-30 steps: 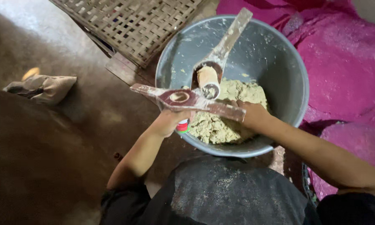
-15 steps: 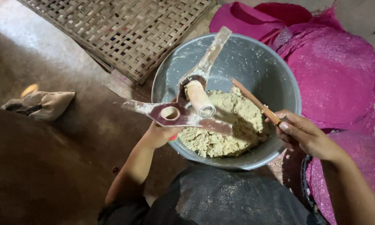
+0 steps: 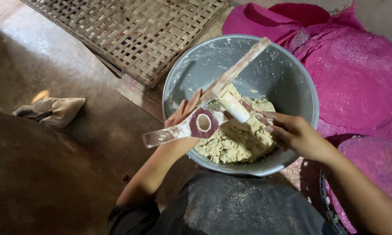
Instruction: The person scoops dough from a large basin into a handheld wooden press, squeezes the press to extrude strands of dough in a circular nest onto a pink tray, and repeats the cycle, filling trays with dough nests.
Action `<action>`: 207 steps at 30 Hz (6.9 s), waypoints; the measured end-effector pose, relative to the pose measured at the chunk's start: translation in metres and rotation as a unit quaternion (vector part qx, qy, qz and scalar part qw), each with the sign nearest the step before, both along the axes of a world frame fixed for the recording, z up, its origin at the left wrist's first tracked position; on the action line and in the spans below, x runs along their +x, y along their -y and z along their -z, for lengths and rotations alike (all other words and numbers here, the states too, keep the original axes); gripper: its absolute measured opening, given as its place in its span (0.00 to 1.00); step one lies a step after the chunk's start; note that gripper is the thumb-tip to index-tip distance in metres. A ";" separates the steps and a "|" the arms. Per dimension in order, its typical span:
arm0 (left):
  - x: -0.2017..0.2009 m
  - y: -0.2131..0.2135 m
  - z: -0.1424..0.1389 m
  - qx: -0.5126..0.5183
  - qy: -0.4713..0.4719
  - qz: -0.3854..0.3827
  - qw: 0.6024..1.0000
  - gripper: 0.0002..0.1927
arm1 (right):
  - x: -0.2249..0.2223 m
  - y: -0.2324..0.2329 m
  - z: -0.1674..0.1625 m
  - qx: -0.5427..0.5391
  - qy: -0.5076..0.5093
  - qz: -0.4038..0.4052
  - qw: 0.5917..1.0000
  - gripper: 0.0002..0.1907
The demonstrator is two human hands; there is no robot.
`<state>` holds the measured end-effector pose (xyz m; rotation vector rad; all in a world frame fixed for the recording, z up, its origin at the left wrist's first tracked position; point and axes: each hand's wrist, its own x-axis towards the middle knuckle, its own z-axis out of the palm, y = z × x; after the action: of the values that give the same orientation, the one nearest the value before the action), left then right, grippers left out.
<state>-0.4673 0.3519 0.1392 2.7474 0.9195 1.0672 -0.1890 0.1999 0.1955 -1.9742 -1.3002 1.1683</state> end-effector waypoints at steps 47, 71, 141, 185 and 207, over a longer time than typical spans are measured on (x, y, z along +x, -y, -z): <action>-0.062 -0.038 0.080 -0.691 0.350 0.423 0.469 0.20 | 0.048 0.006 -0.038 0.118 0.031 -0.103 0.987 0.25; -0.055 -0.023 0.088 -0.479 0.435 0.072 0.759 0.09 | -0.048 -0.035 0.054 0.159 0.453 -0.300 0.824 0.32; 0.047 -0.033 0.003 -0.082 0.057 -0.012 0.995 0.28 | -0.068 -0.010 -0.012 0.310 0.162 -0.044 0.936 0.36; 0.026 -0.017 0.051 -0.191 0.059 0.212 0.956 0.45 | -0.120 -0.042 -0.090 0.135 0.599 -0.343 0.711 0.09; -0.004 -0.041 0.034 -0.297 -0.021 -0.029 0.954 0.35 | -0.067 -0.013 -0.073 0.090 0.508 -0.214 0.829 0.17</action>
<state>-0.4714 0.3930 0.1054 2.2590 1.1117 0.6006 -0.2564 0.2134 0.2688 -2.2729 -2.3462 -0.0074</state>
